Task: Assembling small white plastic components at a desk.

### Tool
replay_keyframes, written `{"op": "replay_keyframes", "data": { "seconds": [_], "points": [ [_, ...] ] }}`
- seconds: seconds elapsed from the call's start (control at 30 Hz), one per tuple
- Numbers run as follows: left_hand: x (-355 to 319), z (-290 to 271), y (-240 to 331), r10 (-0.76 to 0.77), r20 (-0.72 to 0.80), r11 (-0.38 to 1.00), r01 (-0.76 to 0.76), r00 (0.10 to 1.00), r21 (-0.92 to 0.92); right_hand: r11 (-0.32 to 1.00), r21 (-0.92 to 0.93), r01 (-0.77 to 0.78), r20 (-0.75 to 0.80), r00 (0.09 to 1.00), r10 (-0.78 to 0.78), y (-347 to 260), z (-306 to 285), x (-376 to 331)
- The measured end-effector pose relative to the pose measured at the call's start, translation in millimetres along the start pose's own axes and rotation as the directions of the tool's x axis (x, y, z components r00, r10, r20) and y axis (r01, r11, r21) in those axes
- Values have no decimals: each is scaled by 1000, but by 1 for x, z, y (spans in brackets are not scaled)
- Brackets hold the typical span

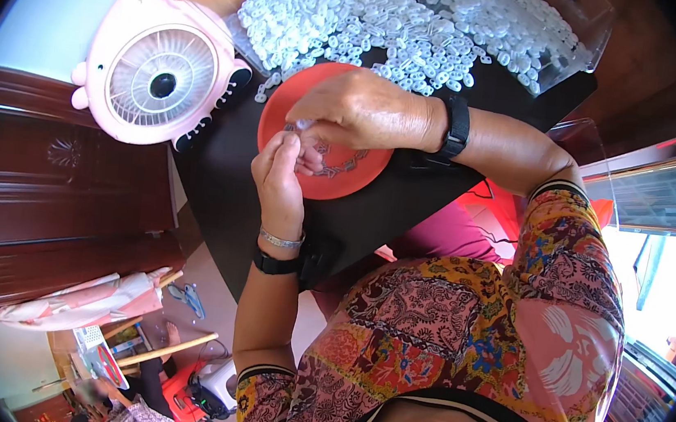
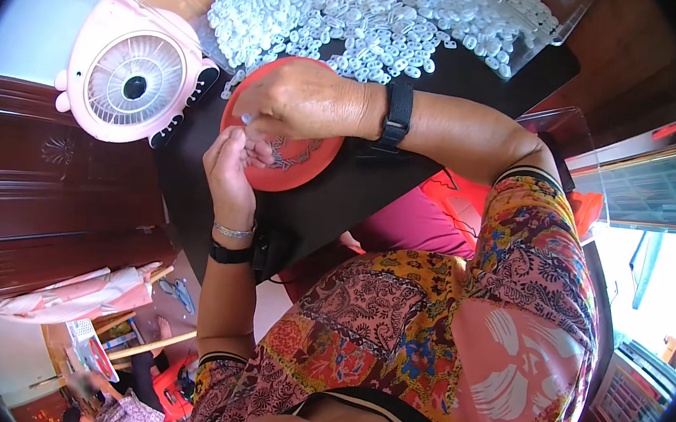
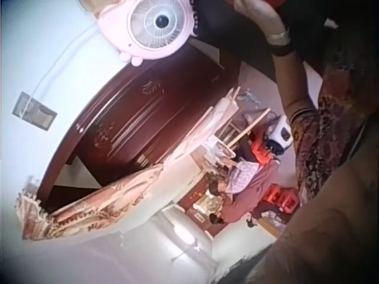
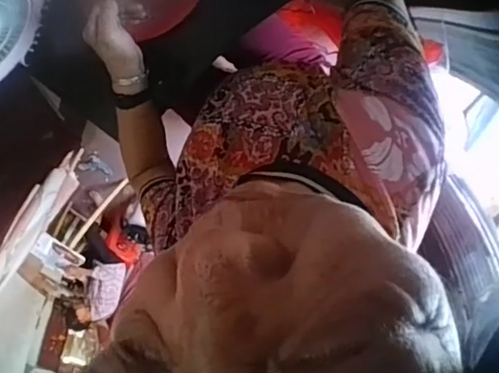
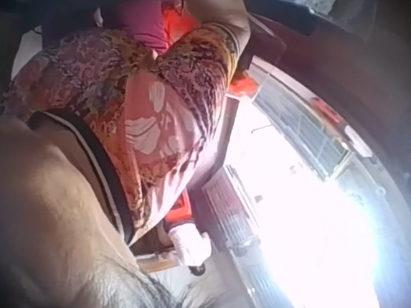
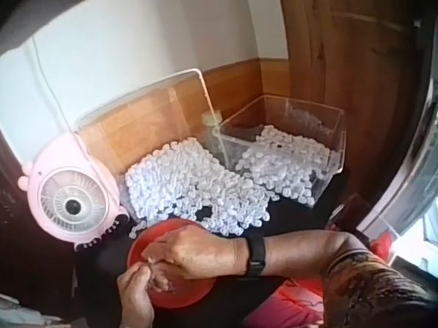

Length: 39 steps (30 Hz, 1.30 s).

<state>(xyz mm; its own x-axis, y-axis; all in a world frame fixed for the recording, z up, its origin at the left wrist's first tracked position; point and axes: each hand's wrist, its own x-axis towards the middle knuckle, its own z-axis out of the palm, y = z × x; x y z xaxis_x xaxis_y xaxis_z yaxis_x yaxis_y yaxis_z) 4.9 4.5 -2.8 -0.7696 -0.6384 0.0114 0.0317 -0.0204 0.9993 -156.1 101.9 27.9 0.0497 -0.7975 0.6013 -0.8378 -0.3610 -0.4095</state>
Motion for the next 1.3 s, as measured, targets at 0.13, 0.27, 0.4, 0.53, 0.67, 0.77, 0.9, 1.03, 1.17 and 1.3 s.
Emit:
{"op": "replay_keyframes", "data": {
  "seconds": [0.13, 0.27, 0.4, 0.53, 0.67, 0.77, 0.9, 1.03, 1.17, 1.3],
  "points": [
    [3, -2, 0, -36, 70, 991, 26, 997, 135, 990, -98, -101, -196, 977, 81, 3, -34, 10],
    [4, -1, 0, 3, 57, 977, -15, 998, 211, 984, -102, -149, -365, 925, 103, 14, -58, 15],
    [6, -4, -3, -16, 18, 972, 12, 1000, 233, 938, -312, -148, -361, 932, 27, 21, -63, 15],
    [15, -20, -13, -10, -33, 977, 17, 999, 214, 982, -69, -174, -728, 681, 70, 0, -113, 26],
    [20, -17, -12, -5, -65, 972, 21, 998, 232, 424, -705, -569, -696, 672, -255, 24, -147, 8],
    [22, -23, -12, -5, -99, 971, 29, 995, 239, 678, -574, -460, -636, 772, -15, 24, -139, 3],
    [24, -35, -11, -14, -139, 978, 42, 990, 203, 933, -352, -77, -208, 978, 3, 43, -97, 4],
    [25, -39, -9, -41, -165, 980, 72, 985, 188, 895, -297, -334, 241, 880, 409, 68, -57, -6],
    [18, -32, -2, 78, -112, 980, -56, 991, 189, 886, -364, -287, 372, 827, 421, 78, -35, -12],
    [14, -28, 1, 137, -88, 972, -118, 987, 201, 905, -312, -290, 331, 859, 389, 89, -25, -15]
  ]
}}
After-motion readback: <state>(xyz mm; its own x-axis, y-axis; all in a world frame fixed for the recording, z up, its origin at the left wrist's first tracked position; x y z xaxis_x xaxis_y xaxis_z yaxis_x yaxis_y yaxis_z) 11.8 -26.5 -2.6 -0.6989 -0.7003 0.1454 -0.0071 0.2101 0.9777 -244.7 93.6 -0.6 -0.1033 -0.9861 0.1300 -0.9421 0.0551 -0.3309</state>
